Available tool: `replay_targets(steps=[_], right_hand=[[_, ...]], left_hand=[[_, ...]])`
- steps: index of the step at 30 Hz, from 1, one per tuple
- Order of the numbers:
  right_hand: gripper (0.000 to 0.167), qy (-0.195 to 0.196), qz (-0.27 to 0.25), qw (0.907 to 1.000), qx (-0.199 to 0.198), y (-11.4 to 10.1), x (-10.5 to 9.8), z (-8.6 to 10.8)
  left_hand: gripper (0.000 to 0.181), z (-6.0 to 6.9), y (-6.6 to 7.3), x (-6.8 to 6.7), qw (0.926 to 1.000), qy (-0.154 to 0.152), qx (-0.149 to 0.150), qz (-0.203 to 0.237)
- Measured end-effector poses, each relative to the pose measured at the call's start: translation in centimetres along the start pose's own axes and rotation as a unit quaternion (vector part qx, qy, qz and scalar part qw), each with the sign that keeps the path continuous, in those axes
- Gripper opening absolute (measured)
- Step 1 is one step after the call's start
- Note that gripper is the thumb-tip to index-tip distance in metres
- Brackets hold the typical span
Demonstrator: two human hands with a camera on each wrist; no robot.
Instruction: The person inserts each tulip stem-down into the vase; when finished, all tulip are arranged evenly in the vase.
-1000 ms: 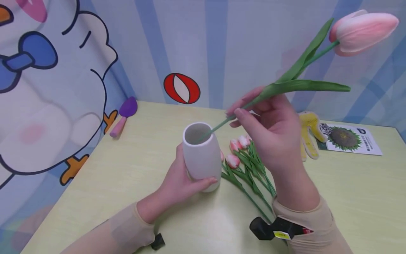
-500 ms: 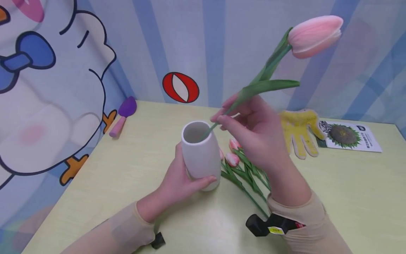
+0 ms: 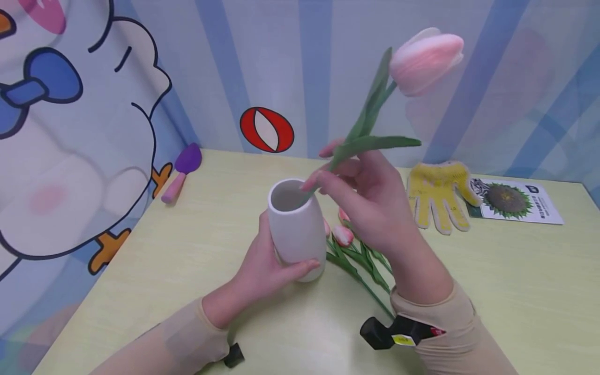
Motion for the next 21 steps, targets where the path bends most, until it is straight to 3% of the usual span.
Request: replay_targets(steps=[3, 7, 17, 21], right_hand=[[0.017, 0.000, -0.017, 0.9992, -0.037, -0.51, 0.01, -0.15], [0.021, 0.003, -0.027, 0.9977, -0.062, -0.93, 0.04, -0.13], [0.016, 0.043, 0.008, 0.9988, -0.025, -0.56, -0.60, 0.16], [0.015, 0.041, 0.004, 0.9990, -0.019, -0.44, -0.55, 0.11]], left_hand=[[0.111, -0.01, 0.01, -0.01, 1.0000, 0.002, 0.004, -0.002], [0.112, -0.01, 0.11, -0.02, 0.9999, 0.003, 0.009, -0.002], [0.112, -0.03, 0.33, -0.12, 0.9997, 0.008, 0.022, -0.007], [0.112, -0.02, 0.29, -0.12, 0.9997, 0.007, 0.021, -0.008]])
Point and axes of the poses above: each hand's wrist, its own z-axis away from the middle knuckle, its own x-axis out of the palm, y = z × x, the point moved 8 cm from there along -z, towards the middle knuckle, and after that the axes turned 3 degrees about z, right-handed, at the moved point
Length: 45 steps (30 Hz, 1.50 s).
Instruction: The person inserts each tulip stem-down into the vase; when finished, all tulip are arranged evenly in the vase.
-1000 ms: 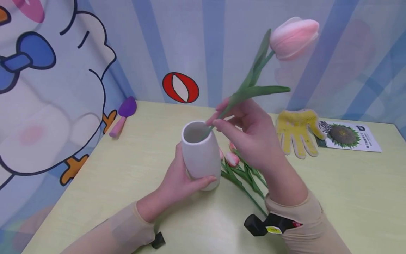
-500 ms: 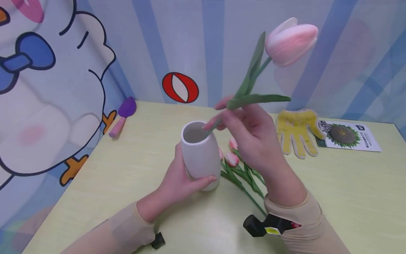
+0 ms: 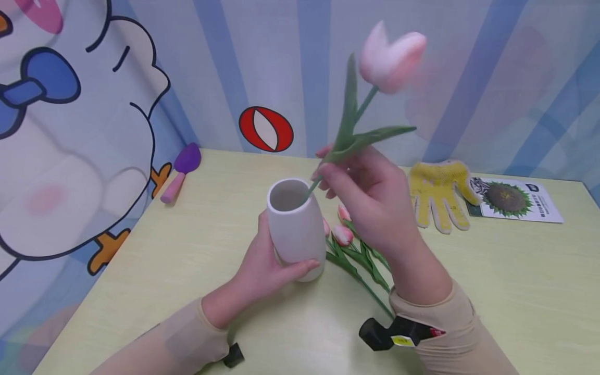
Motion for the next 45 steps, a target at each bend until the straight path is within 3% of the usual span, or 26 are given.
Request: replay_targets(steps=[7, 14, 21, 45], right_hand=[[0.013, -0.005, -0.027, 0.9996, 0.009, 0.22, 0.31, 0.10], [0.024, 0.003, -0.007, 0.9992, 0.040, 0.73, 0.73, 0.35], [0.021, 0.012, 0.022, 0.9988, 0.043, 0.72, 0.60, 0.49], [0.016, -0.001, 0.043, 0.9978, 0.052, 0.60, 0.96, 0.35]], left_hand=[[0.111, 0.03, -0.04, -0.02, 1.0000, -0.001, -0.003, 0.004], [0.111, 0.07, 0.00, -0.03, 1.0000, -0.002, -0.002, 0.006], [0.111, 0.07, -0.03, 0.02, 0.9999, -0.002, -0.004, 0.011], [0.111, 0.04, -0.04, 0.00, 0.9999, -0.004, -0.001, 0.011]])
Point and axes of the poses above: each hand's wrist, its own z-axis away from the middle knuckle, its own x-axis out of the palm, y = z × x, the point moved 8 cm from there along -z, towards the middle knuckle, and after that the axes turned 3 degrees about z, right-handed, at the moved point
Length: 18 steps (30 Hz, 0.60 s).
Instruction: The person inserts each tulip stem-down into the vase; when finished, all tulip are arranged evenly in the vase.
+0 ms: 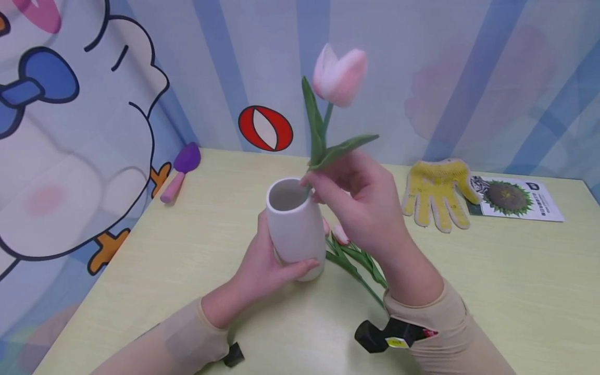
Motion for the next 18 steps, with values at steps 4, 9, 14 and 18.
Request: replay_targets(steps=[4, 9, 14, 18], right_hand=[[0.017, 0.000, -0.002, 1.0000, 0.004, 0.12, 0.02, 0.03], [0.018, -0.004, -0.006, 0.9999, 0.008, 0.38, 0.01, 0.17], [0.017, -0.014, -0.023, 0.9996, 0.009, 0.36, 0.20, 0.12], [0.017, -0.016, -0.032, 0.9994, -0.003, 0.10, 0.32, 0.14]], left_hand=[[0.111, 0.00, -0.02, 0.01, 1.0000, -0.001, 0.000, 0.002], [0.111, 0.01, -0.04, 0.04, 1.0000, 0.000, 0.002, 0.000], [0.111, 0.02, -0.02, 0.03, 1.0000, 0.000, 0.007, -0.002], [0.111, 0.00, -0.01, 0.05, 1.0000, -0.002, 0.006, -0.001]])
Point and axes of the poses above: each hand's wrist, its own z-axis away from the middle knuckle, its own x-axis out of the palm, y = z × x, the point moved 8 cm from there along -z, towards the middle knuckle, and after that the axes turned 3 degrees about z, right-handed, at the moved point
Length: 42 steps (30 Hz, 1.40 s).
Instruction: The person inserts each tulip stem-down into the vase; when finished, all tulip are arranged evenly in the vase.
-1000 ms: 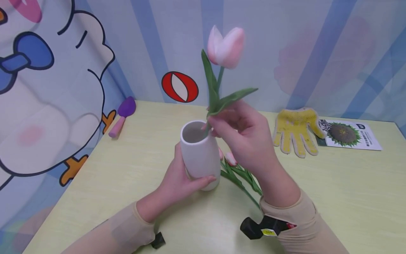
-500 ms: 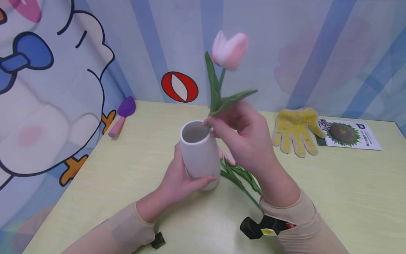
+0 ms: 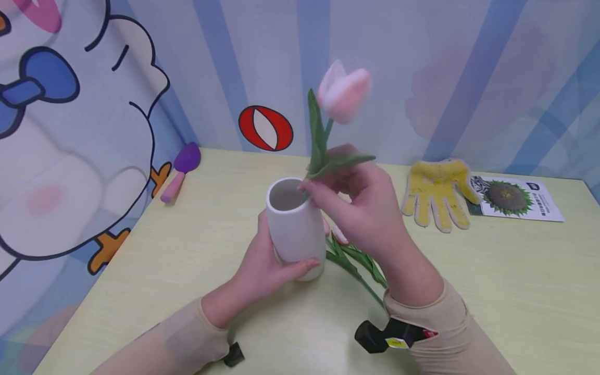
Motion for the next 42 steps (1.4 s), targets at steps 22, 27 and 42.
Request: replay_targets(steps=[22, 27, 42], right_hand=[[0.010, 0.020, 0.019, 0.9993, -0.026, -0.3, -0.1, 0.0], [0.008, 0.019, 0.044, 0.9984, -0.030, -0.3, 0.2, 0.0], [0.010, 0.015, 0.111, 0.9929, 0.041, 1.1, 0.6, -0.1]], left_hand=[[0.112, 0.0, 0.1, -0.1, 1.0000, 0.002, -0.003, -0.001], [0.111, 0.0, 0.1, -0.1, 1.0000, 0.001, 0.005, -0.001], [0.112, 0.0, 0.0, 0.0, 1.0000, -0.002, 0.003, -0.002]])
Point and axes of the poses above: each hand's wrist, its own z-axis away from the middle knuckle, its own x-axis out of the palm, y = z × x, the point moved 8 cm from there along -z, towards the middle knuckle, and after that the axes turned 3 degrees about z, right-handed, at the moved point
